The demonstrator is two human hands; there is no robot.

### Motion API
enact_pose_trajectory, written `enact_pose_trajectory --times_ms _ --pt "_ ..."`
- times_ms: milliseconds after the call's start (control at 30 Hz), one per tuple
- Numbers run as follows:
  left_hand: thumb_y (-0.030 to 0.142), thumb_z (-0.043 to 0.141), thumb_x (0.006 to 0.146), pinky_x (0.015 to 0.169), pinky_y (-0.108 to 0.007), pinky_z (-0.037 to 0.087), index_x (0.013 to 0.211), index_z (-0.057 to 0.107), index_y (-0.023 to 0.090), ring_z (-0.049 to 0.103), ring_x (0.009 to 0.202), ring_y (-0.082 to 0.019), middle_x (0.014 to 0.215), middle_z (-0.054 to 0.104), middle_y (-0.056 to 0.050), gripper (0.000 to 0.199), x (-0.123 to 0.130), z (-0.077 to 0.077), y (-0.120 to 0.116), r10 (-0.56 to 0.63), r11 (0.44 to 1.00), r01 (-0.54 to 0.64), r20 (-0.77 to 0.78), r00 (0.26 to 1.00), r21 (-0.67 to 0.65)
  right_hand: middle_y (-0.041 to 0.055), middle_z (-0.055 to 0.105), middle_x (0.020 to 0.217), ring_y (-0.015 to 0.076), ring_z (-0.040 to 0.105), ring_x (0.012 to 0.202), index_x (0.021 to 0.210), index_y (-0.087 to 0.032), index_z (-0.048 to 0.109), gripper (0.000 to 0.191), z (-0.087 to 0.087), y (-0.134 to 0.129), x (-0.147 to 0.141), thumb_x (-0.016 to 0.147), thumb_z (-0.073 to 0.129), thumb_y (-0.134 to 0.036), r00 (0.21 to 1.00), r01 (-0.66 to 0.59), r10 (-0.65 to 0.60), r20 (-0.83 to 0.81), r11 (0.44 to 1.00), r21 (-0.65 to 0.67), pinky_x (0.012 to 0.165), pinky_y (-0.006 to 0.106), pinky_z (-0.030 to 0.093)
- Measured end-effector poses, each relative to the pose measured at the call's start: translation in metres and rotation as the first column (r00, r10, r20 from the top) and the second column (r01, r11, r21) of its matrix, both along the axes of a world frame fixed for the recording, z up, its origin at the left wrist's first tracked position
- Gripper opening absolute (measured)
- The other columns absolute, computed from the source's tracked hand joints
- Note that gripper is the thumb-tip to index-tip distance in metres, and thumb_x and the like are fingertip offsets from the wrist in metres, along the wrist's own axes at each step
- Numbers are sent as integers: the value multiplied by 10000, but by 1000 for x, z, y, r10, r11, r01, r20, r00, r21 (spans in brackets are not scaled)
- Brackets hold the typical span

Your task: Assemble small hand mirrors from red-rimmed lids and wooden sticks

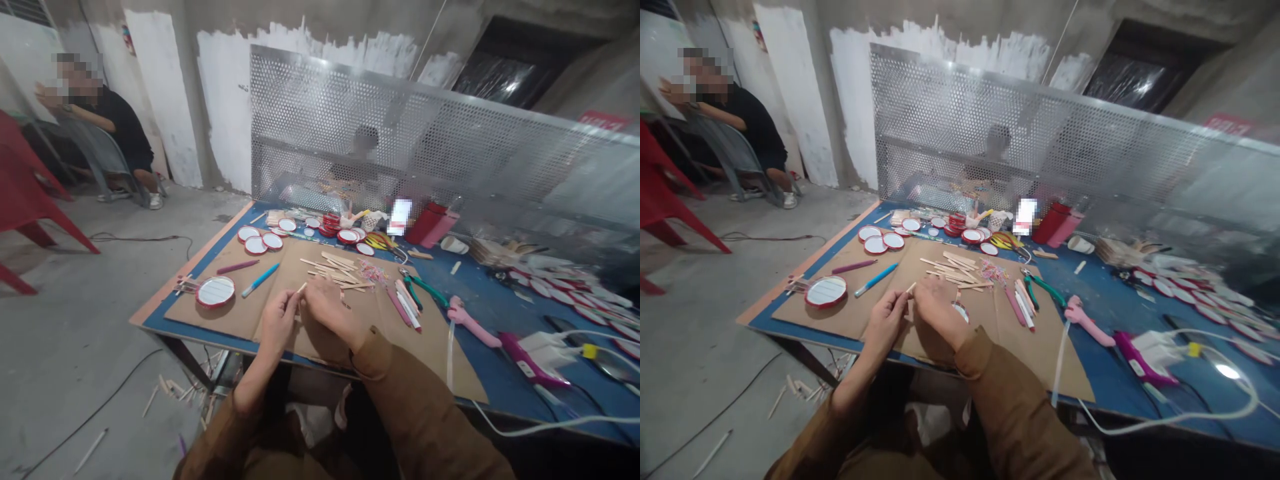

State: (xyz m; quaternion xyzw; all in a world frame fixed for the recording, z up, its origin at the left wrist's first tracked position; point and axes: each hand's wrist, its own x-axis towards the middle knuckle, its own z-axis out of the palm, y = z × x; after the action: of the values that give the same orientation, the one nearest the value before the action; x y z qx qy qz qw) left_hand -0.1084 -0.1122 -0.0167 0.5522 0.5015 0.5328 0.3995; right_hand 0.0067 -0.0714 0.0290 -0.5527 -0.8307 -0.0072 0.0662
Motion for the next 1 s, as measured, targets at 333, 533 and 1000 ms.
enact_pose_trajectory --times_ms 333,533,1000 --pt "402 374 927 539 -212 396 817 608 188 536 571 -125 620 560 17 336 4 -3 3 -64 998 63 -228 971 -12 72 700 929 202 625 864 911 -185 642 253 13 -22 69 947 419 -300 915 209 -149 -374 970 126 775 304 459" --pt "283 474 896 676 -243 393 751 625 199 604 731 -172 732 664 -42 226 13 3 6 -138 990 138 -456 879 -34 132 656 1023 261 619 919 1109 -151 580 448 -26 -65 98 840 557 -509 862 311 -220 -458 941 133 796 389 487" --pt "301 403 965 645 -263 362 933 653 212 664 819 -215 878 724 -93 267 17 17 2 -189 982 111 -767 613 -154 155 616 1152 339 586 1054 1359 -168 388 745 -51 -71 91 731 656 -468 842 362 -288 -456 929 83 877 497 447"
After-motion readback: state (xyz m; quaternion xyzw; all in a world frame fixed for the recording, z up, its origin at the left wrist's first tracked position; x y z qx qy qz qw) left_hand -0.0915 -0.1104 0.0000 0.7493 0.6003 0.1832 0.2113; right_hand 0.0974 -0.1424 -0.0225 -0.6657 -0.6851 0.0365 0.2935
